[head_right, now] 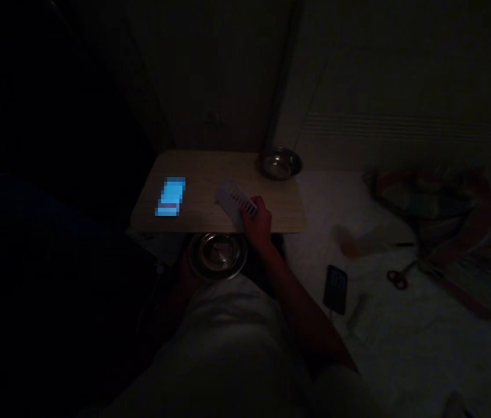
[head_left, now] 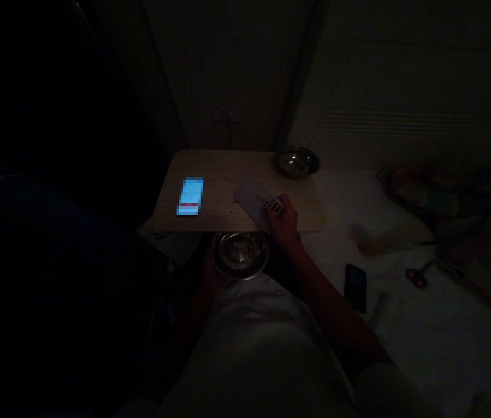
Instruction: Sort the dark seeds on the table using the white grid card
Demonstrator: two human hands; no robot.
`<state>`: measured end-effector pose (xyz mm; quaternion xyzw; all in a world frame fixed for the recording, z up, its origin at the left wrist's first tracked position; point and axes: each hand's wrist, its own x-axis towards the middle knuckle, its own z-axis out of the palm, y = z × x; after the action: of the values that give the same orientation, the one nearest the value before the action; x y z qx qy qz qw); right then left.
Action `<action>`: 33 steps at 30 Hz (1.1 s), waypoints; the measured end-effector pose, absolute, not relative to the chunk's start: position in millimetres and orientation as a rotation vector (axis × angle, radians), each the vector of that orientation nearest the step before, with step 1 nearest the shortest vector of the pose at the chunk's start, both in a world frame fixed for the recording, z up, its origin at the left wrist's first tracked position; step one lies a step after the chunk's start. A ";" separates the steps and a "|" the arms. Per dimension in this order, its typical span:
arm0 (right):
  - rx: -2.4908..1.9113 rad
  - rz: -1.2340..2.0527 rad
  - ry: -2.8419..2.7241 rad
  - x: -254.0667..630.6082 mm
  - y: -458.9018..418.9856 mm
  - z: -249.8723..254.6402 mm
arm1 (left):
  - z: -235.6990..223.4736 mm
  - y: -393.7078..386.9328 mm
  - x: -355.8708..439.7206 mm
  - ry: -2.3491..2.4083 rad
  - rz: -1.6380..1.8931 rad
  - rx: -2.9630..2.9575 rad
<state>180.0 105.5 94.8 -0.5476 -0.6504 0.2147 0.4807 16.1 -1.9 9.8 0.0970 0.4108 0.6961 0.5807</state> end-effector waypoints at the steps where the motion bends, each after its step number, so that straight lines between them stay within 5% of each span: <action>1: -1.329 0.526 -1.607 178.3 105.8 94.8 | 7.9 -1.2 15.3 0.963 1.629 0.212; 33: -1.232 0.608 -1.753 181.1 104.1 94.2 | 22.1 2.0 0.6 0.889 1.655 0.047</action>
<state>181.1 104.1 94.2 -0.4964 -0.7063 0.2448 0.4414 0.6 2.0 22.1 0.0203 0.3818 0.7110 0.5901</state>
